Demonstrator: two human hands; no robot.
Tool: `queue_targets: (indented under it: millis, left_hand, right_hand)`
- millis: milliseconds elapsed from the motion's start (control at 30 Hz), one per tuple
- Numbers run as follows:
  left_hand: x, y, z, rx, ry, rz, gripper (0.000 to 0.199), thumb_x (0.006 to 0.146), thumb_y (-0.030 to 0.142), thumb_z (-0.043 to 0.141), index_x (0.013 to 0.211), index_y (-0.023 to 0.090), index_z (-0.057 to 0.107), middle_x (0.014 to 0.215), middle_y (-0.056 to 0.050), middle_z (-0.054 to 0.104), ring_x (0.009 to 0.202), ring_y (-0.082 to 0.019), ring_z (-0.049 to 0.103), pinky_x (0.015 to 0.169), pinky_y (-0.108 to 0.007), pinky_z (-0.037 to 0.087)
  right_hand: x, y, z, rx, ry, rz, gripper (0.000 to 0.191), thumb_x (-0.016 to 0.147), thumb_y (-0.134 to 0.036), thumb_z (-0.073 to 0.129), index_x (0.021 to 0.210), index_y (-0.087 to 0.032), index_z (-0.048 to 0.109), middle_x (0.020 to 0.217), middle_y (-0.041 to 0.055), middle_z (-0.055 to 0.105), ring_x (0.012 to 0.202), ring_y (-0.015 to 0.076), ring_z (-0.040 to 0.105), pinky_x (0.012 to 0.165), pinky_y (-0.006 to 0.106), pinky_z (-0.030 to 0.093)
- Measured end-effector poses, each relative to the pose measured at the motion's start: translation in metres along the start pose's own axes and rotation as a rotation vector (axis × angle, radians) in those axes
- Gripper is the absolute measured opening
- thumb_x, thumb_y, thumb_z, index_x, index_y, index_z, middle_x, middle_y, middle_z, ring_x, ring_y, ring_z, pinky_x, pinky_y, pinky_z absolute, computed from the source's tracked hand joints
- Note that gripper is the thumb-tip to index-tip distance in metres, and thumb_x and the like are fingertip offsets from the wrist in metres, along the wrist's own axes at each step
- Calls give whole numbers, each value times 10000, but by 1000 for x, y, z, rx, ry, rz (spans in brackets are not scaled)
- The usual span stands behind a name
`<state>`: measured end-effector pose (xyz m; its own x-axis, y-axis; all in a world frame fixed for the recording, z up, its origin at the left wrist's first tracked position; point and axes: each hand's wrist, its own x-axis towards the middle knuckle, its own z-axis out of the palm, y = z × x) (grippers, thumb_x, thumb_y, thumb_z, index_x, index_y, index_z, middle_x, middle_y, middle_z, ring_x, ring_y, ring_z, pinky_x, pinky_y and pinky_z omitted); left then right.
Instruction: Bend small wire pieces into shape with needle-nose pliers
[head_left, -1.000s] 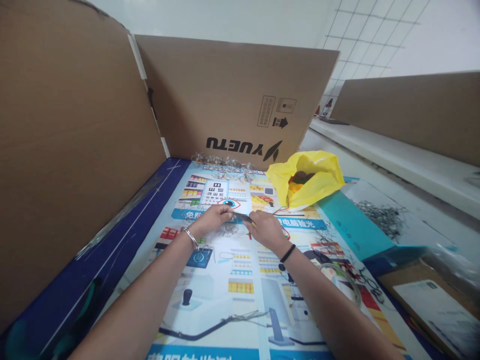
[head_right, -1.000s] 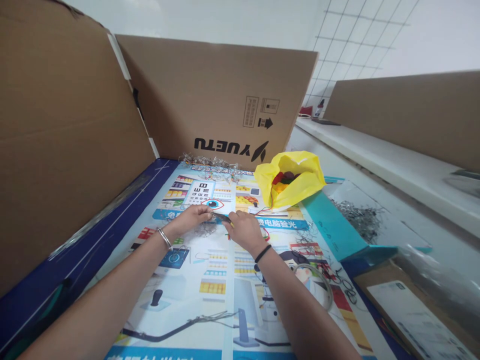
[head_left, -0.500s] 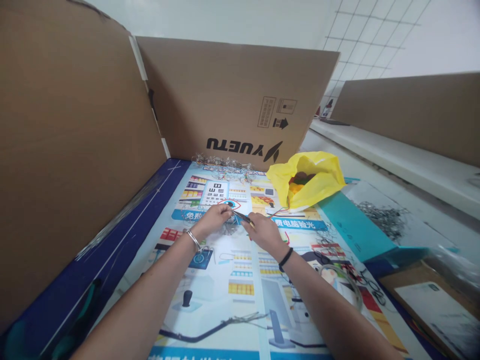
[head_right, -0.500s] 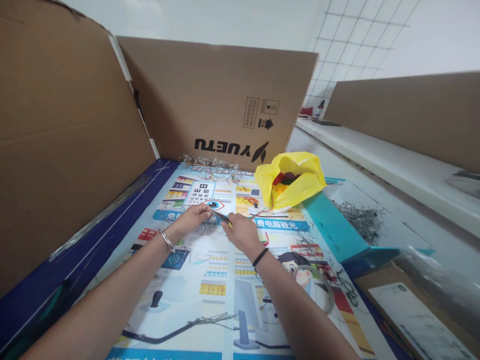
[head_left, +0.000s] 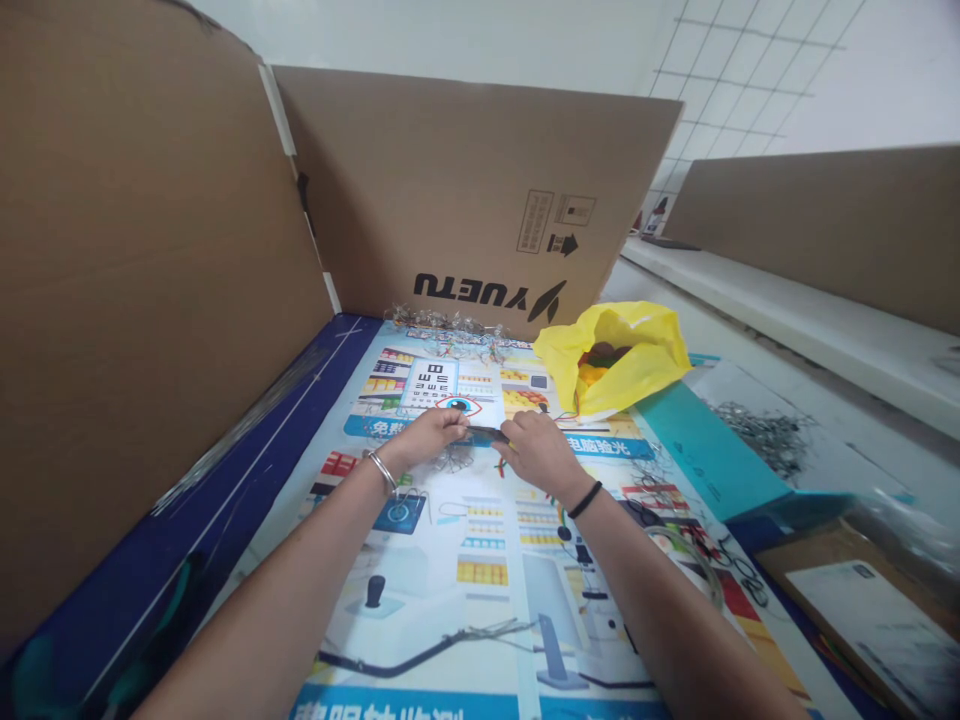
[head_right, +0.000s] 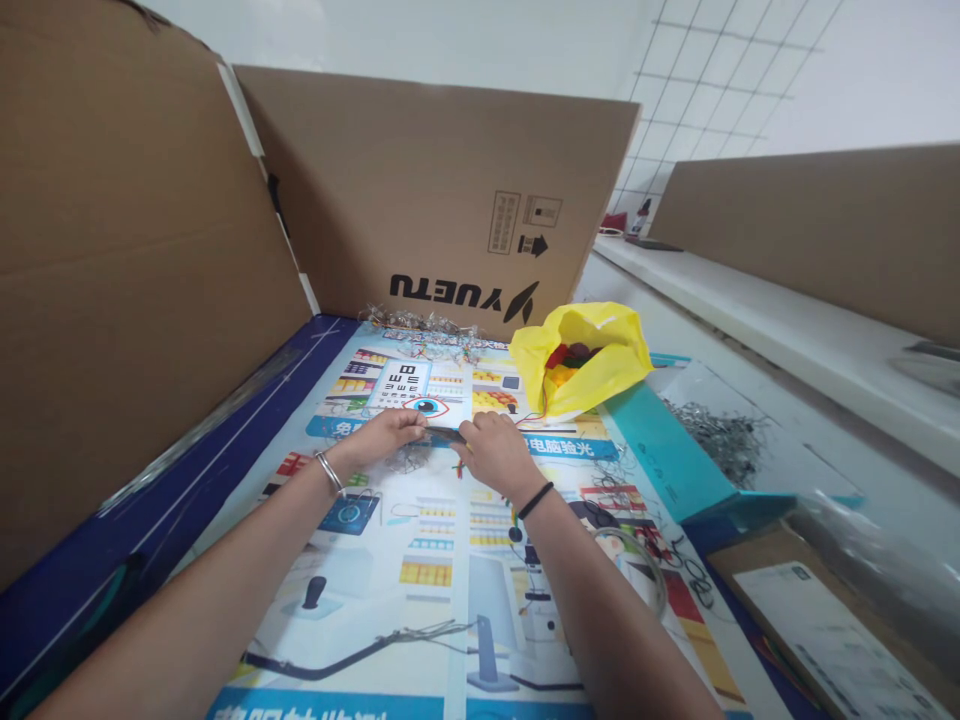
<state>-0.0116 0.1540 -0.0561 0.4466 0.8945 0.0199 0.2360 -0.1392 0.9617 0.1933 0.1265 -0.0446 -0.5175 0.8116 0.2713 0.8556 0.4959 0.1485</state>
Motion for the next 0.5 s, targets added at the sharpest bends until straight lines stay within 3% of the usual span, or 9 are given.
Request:
queue_targets:
  millis: [500]
  left_hand:
    - [0,2,3,54,49,12,165,715,254,477,591,148,456,566,39,409,523,-69,324,513,-209,274]
  right_hand:
    - [2,-5,1,-27,-43,73,290,860,-421,411,869,-184,578,819,74,578,771,186,510,658,283,283]
